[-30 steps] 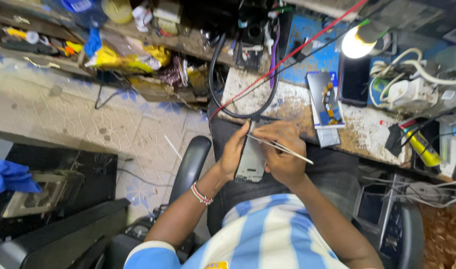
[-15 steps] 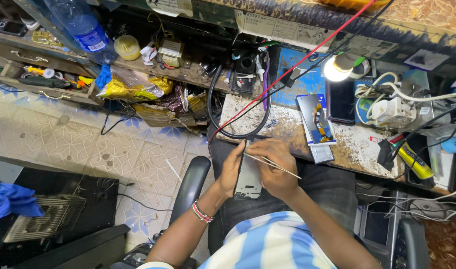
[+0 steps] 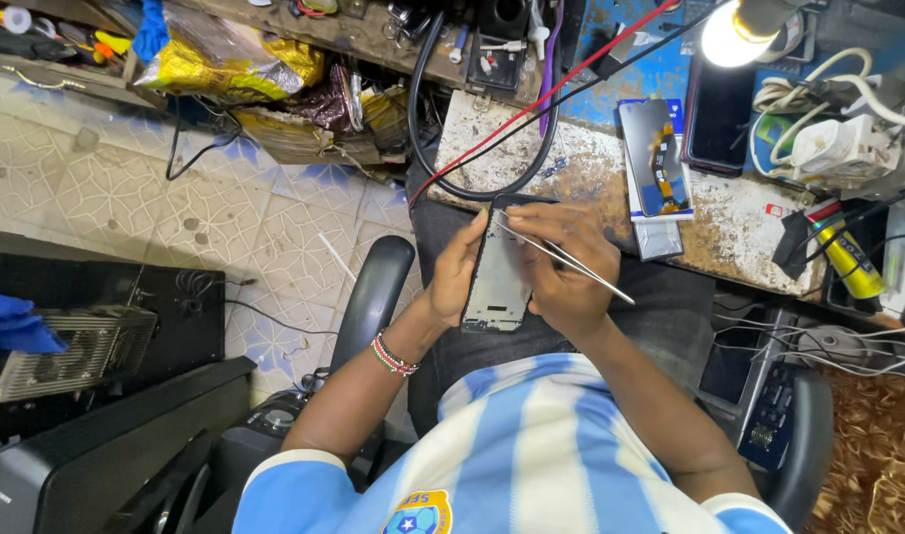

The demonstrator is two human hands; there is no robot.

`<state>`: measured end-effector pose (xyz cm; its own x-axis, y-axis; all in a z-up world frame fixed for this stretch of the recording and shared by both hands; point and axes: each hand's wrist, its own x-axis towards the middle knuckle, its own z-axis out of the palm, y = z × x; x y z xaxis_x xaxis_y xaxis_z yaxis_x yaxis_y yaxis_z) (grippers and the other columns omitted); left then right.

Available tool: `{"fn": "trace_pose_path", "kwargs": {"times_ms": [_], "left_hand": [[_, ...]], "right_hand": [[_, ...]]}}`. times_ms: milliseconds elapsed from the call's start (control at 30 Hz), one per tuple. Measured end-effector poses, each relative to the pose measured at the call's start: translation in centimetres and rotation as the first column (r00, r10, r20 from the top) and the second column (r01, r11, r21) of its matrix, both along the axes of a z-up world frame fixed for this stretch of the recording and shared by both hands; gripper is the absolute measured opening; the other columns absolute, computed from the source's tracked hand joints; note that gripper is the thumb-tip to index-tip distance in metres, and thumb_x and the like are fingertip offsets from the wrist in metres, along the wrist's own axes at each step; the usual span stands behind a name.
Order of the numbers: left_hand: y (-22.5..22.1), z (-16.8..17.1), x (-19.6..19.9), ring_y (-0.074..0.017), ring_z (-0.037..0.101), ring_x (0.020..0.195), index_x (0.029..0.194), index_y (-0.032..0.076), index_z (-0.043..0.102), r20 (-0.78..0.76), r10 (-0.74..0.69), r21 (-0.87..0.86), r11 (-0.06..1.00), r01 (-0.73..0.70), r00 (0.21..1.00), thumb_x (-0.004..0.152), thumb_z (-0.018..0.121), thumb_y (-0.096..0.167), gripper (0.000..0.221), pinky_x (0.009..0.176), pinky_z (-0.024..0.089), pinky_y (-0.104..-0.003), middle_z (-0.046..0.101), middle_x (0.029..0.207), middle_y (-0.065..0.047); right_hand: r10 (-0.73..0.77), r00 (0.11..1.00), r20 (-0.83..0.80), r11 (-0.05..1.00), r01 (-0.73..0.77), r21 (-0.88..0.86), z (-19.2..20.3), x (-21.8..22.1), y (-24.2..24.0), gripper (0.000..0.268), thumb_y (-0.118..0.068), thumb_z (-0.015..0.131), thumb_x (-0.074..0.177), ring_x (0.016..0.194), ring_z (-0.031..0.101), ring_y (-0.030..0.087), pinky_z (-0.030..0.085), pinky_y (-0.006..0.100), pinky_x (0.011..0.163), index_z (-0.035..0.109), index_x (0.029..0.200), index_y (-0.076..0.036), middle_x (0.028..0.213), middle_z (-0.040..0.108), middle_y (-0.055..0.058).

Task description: The person disassembles a phone by removing a battery and several internal components, then uses a thin tool to pry and separate a screen panel from the internal chassis.

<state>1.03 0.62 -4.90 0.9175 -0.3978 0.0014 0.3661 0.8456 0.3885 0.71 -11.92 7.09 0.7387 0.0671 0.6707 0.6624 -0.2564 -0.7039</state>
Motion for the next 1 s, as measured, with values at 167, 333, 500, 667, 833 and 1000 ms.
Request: {"fn": "trace_pose_path", "kwargs": {"times_ms": [167, 333, 500, 667, 833, 1000], "left_hand": [[0.5, -4.0, 0.6, -0.0165, 0.069, 0.110, 0.131, -0.007, 0.063, 0.034, 0.024, 0.031, 0.999, -0.025, 0.999, 0.114, 0.031, 0.029, 0.050, 0.109, 0.047, -0.035, 0.071, 0.123, -0.021], [0.6, -4.8, 0.4, -0.0136, 0.066, 0.113, 0.133, -0.005, 0.062, 0.077, 0.025, 0.084, 0.996, -0.032, 0.997, 0.114, 0.028, 0.026, 0.050, 0.111, 0.046, -0.034, 0.070, 0.127, -0.019], [1.5, -6.1, 1.2, -0.0138, 0.069, 0.108, 0.130, -0.003, 0.064, 0.098, 0.009, 0.077, 0.997, -0.017, 0.995, 0.113, 0.029, 0.027, 0.049, 0.109, 0.047, -0.034, 0.072, 0.122, -0.020], [1.5, -7.0, 0.6, -0.0118, 0.067, 0.107, 0.128, -0.003, 0.066, 0.064, 0.041, 0.046, 0.998, -0.044, 0.997, 0.114, 0.030, 0.027, 0.049, 0.109, 0.048, -0.034, 0.072, 0.120, -0.019], [0.6, -9.4, -0.8, -0.0122, 0.063, 0.120, 0.150, 0.001, 0.046, 0.322, 0.152, 0.243, 0.941, -0.237, 0.934, 0.116, 0.030, 0.018, 0.042, 0.112, 0.045, -0.033, 0.066, 0.133, -0.020], [-0.1, 5.6, -0.6, -0.0164, 0.070, 0.110, 0.135, -0.004, 0.060, 0.108, 0.040, -0.133, 0.991, -0.025, 0.993, 0.116, 0.029, 0.034, 0.053, 0.113, 0.046, -0.039, 0.072, 0.121, -0.021]], "right_hand": [[-0.002, 1.000, -0.025, 1.000, 0.003, 0.031, -0.3, 0.2, 0.2, 0.009, 0.007, 0.072, 0.093, 0.092, 0.074, 0.034, 0.059, 0.039, 0.081, 0.079, 0.097, 0.004, 0.095, 0.078, 0.018], [0.022, 0.999, -0.031, 0.998, -0.020, 0.059, -0.3, 0.5, 0.0, 0.006, 0.007, 0.075, 0.091, 0.090, 0.075, 0.035, 0.060, 0.039, 0.078, 0.079, 0.095, 0.005, 0.093, 0.078, 0.020], [0.048, 0.999, -0.005, 0.998, -0.048, 0.032, -0.1, 0.6, -0.2, 0.008, 0.008, 0.073, 0.092, 0.090, 0.075, 0.034, 0.059, 0.038, 0.079, 0.079, 0.096, 0.004, 0.093, 0.078, 0.019], [0.114, 0.993, -0.020, 0.993, -0.113, 0.014, -0.7, 0.3, -0.3, 0.008, 0.002, 0.074, 0.092, 0.092, 0.075, 0.034, 0.060, 0.038, 0.081, 0.081, 0.094, 0.001, 0.096, 0.079, 0.018], [0.106, 0.994, -0.029, 0.994, -0.106, -0.011, 0.8, 0.0, -0.3, 0.012, 0.009, 0.070, 0.093, 0.072, 0.072, 0.030, 0.058, 0.033, 0.068, 0.081, 0.096, 0.003, 0.093, 0.078, 0.021], [0.214, 0.971, -0.103, 0.974, -0.220, -0.046, -0.2, -0.6, 0.2, 0.014, 0.006, 0.073, 0.090, 0.071, 0.068, 0.028, 0.052, 0.033, 0.072, 0.082, 0.093, -0.005, 0.093, 0.079, 0.015]]}}
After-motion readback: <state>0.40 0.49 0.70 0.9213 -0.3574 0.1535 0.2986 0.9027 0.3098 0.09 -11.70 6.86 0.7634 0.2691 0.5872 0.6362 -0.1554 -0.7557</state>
